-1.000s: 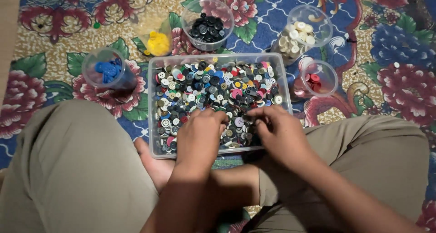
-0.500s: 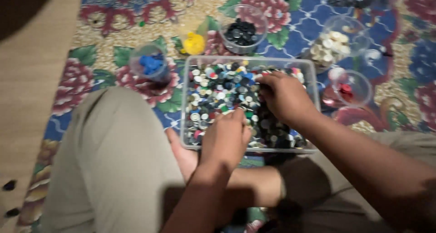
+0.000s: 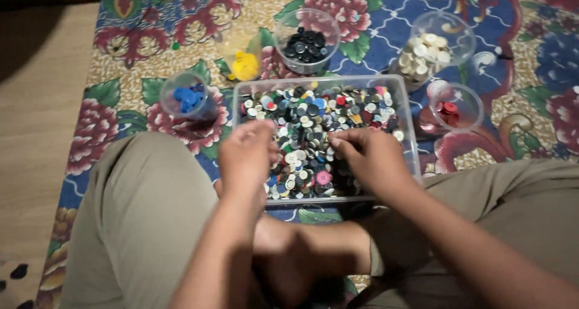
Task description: Sorting various colored and sized buttons from a large central tray into smaller plastic containers based on their characteristics.
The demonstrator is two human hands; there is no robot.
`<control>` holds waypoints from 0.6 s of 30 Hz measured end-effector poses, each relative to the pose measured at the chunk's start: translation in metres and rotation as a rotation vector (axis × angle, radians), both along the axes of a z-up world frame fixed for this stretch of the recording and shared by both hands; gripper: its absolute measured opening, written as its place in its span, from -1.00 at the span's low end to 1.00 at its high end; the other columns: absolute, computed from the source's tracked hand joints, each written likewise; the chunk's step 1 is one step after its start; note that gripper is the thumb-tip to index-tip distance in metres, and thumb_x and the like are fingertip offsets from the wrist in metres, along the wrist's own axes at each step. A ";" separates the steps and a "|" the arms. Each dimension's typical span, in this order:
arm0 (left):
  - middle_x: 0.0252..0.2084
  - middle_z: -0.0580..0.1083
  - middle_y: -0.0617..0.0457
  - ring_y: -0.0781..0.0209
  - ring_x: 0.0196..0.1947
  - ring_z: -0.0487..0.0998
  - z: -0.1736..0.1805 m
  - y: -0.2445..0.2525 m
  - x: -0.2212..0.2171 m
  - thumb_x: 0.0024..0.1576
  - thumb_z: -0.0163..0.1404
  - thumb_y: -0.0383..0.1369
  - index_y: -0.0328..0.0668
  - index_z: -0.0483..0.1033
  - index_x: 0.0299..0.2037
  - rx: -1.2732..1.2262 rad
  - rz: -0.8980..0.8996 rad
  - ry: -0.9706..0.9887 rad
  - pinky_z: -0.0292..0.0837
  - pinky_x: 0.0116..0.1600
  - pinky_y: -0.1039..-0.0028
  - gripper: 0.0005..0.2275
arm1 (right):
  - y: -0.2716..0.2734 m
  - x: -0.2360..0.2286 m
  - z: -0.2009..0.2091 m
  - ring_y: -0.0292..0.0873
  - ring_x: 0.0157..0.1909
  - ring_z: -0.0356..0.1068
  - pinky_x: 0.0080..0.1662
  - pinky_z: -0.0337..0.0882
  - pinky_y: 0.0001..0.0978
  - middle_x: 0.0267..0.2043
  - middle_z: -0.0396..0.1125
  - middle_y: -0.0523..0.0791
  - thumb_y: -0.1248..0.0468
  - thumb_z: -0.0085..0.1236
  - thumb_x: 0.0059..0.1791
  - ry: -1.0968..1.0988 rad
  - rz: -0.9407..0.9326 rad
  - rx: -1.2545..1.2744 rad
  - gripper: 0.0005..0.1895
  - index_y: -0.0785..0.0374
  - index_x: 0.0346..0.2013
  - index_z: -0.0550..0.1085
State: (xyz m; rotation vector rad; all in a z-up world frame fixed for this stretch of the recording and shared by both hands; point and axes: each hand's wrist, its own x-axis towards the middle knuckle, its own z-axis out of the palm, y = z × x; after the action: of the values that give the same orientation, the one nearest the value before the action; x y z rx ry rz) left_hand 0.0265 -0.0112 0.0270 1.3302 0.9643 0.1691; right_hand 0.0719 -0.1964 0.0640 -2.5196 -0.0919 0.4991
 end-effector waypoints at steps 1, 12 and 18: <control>-0.54 0.54 0.02 0.33 -0.64 0.54 -0.005 0.011 0.021 0.06 0.12 -0.32 -0.09 0.65 -0.17 0.000 -0.008 -0.002 0.42 -0.50 0.66 -0.83 | -0.003 -0.002 -0.002 0.03 -0.04 0.56 0.04 0.47 -0.07 -0.32 0.60 -0.18 0.11 0.14 0.02 -0.002 -0.008 0.000 -0.78 -0.12 -0.12 0.68; -0.20 0.47 -0.18 0.32 -0.56 0.62 -0.038 0.106 0.158 0.22 -0.06 -0.60 -0.37 0.20 0.19 -0.494 0.332 -0.093 0.71 -0.34 0.75 -0.66 | 0.002 -0.004 0.007 0.12 -0.09 0.56 -0.01 0.50 -0.09 -0.33 0.59 -0.05 0.18 0.15 0.04 -0.082 -0.100 0.135 -0.78 -0.01 -0.09 0.68; -0.67 0.35 0.09 0.43 -0.74 0.25 0.018 0.013 0.049 0.09 -0.04 -0.44 -0.12 0.54 -0.40 -0.157 0.128 -0.044 0.00 -0.59 0.65 -0.91 | -0.006 0.002 0.000 0.03 -0.15 0.59 -0.02 0.50 -0.18 -0.32 0.59 -0.07 0.21 0.17 0.05 -0.072 -0.139 0.117 -0.78 0.00 -0.06 0.68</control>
State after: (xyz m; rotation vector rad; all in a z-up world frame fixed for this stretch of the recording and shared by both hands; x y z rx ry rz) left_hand 0.0750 0.0015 0.0455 1.1182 1.0052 0.2154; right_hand 0.0736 -0.2027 0.0643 -2.4090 0.0265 0.3377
